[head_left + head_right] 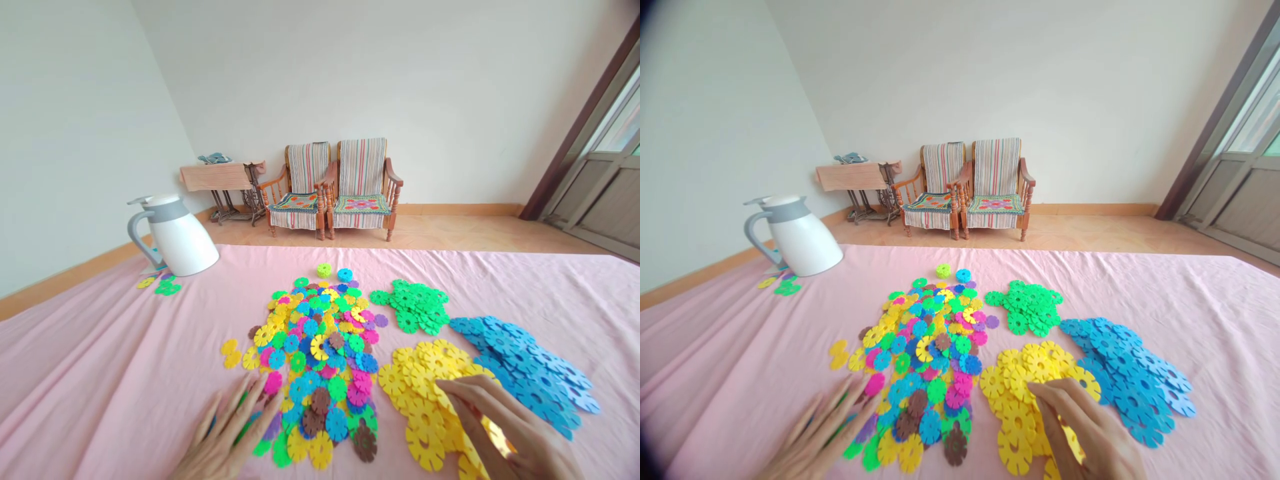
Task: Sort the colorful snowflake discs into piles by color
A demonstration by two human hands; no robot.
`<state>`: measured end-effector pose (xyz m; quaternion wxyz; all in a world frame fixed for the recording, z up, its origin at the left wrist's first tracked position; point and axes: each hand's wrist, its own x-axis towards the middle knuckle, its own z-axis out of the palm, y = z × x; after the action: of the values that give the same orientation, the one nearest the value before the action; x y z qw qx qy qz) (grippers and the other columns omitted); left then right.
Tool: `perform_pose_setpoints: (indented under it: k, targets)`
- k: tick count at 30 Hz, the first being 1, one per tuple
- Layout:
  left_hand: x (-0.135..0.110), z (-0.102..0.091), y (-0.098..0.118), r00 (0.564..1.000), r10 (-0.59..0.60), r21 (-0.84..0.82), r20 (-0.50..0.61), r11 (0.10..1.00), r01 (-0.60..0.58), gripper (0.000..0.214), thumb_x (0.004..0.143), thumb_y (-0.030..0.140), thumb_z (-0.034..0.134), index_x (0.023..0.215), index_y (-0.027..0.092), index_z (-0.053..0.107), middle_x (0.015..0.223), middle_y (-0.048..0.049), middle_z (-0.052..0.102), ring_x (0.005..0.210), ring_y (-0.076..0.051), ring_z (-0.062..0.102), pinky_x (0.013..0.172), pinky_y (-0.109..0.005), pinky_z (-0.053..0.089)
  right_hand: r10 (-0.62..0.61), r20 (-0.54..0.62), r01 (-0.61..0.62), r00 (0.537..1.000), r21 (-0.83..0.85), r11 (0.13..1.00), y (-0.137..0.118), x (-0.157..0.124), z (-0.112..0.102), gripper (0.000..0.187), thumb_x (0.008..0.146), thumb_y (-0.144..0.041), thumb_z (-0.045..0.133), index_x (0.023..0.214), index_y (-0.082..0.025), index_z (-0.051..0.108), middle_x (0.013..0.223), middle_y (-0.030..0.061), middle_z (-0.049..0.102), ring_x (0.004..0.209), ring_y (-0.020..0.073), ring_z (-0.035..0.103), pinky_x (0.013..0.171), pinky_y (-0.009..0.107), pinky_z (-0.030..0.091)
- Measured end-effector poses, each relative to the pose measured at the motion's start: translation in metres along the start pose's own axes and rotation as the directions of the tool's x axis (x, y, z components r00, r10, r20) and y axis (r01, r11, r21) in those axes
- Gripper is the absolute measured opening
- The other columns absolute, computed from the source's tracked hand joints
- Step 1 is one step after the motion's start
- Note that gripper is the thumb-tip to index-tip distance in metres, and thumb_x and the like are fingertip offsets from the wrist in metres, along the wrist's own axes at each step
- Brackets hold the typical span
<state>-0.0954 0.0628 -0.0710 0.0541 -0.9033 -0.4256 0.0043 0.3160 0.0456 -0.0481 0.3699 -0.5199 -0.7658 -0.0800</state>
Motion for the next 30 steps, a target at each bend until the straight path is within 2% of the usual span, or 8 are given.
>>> perform_pose_setpoints:
  k: [3, 8, 12, 14, 16, 19, 23, 30]
  targets:
    - [0.006, -0.007, -0.020, 0.995, -0.086, -0.010, -0.041, 0.996, 0.086, 0.060, 0.094, 0.034, 0.040, 0.147, 0.034, 0.013, 0.151, -0.0031, 0.025, 0.137, -0.028, 0.030, 0.101, -0.044, 0.042, 0.003, 0.004, -0.003, 1.000, -0.009, 1.000, 0.001, -0.001, 0.001, 0.023, 0.092, -0.033, 0.047, 0.099, -0.021, 0.065, 0.090, 0.0054, 0.070, 0.074, 0.0141, 0.070, 0.061, 0.018, 0.056]
    - [0.023, -0.011, -0.043, 0.973, -0.174, -0.072, -0.149, 0.984, 0.165, 0.060, 0.092, 0.017, 0.035, 0.147, 0.032, 0.015, 0.153, -0.0046, 0.024, 0.139, -0.029, 0.023, 0.106, -0.049, 0.035, -0.020, -0.001, 0.020, 1.000, 0.015, 1.000, 0.000, 0.000, 0.002, 0.020, 0.092, -0.031, 0.046, 0.099, -0.022, 0.063, 0.089, 0.0037, 0.071, 0.074, 0.0132, 0.070, 0.061, 0.017, 0.055]
    - [0.042, -0.021, -0.023, 0.942, -0.218, -0.073, -0.255, 0.976, 0.206, 0.060, 0.093, 0.013, 0.033, 0.147, 0.029, 0.014, 0.153, -0.0075, 0.024, 0.139, -0.029, 0.023, 0.108, -0.053, 0.029, -0.042, -0.007, 0.043, 0.999, 0.043, 0.998, -0.003, 0.004, 0.001, 0.019, 0.092, -0.029, 0.047, 0.100, -0.022, 0.062, 0.087, 0.0037, 0.071, 0.073, 0.0128, 0.070, 0.061, 0.017, 0.055]
    - [0.050, -0.031, 0.002, 0.961, -0.125, -0.090, -0.248, 0.990, 0.106, 0.056, 0.095, 0.027, 0.040, 0.146, 0.033, 0.018, 0.153, -0.0048, 0.024, 0.140, -0.029, 0.021, 0.108, -0.053, 0.031, -0.047, -0.011, 0.048, 0.999, 0.063, 0.997, -0.005, 0.004, 0.001, 0.019, 0.092, -0.028, 0.046, 0.100, -0.021, 0.062, 0.087, 0.0041, 0.071, 0.073, 0.0127, 0.070, 0.061, 0.016, 0.055]
    - [0.056, -0.042, 0.029, 0.989, 0.105, -0.147, -0.108, 0.982, -0.120, 0.057, 0.091, 0.039, 0.050, 0.142, 0.040, 0.027, 0.151, -0.0014, 0.030, 0.139, -0.032, 0.023, 0.106, -0.057, 0.030, -0.041, -0.008, 0.042, 0.999, 0.082, 0.996, -0.006, 0.005, 0.001, 0.019, 0.092, -0.028, 0.046, 0.101, -0.021, 0.062, 0.088, 0.0046, 0.071, 0.073, 0.0126, 0.070, 0.059, 0.015, 0.055]
    - [0.060, -0.053, 0.053, 0.948, 0.318, -0.255, 0.004, 0.917, -0.306, 0.050, 0.093, 0.023, 0.048, 0.134, 0.049, 0.038, 0.143, 0.0044, 0.043, 0.132, -0.027, 0.039, 0.106, -0.058, 0.030, -0.024, 0.001, 0.024, 1.000, 0.100, 0.995, -0.007, 0.004, 0.001, 0.018, 0.092, -0.027, 0.047, 0.101, -0.021, 0.062, 0.090, 0.0049, 0.072, 0.073, 0.0123, 0.070, 0.055, 0.013, 0.054]
    - [0.058, -0.062, 0.050, 0.946, 0.324, -0.261, 0.015, 0.914, -0.310, 0.059, 0.089, 0.013, 0.051, 0.134, 0.048, 0.038, 0.143, 0.0043, 0.042, 0.132, -0.028, 0.039, 0.105, -0.057, 0.032, -0.016, -0.014, 0.018, 1.000, 0.107, 0.994, -0.008, 0.005, 0.000, 0.020, 0.092, -0.029, 0.047, 0.097, -0.022, 0.064, 0.087, 0.0050, 0.072, 0.071, 0.0131, 0.071, 0.055, 0.014, 0.055]
    - [0.028, -0.067, 0.013, 0.968, 0.238, -0.191, -0.075, 0.950, -0.248, 0.053, 0.087, 0.055, 0.049, 0.137, 0.041, 0.039, 0.146, -0.0004, 0.039, 0.134, -0.027, 0.037, 0.107, -0.048, 0.034, -0.012, -0.039, 0.014, 0.999, 0.064, 0.998, -0.011, 0.007, 0.001, 0.026, 0.093, -0.034, 0.045, 0.095, -0.021, 0.067, 0.086, 0.0047, 0.072, 0.072, 0.0142, 0.071, 0.060, 0.016, 0.056]
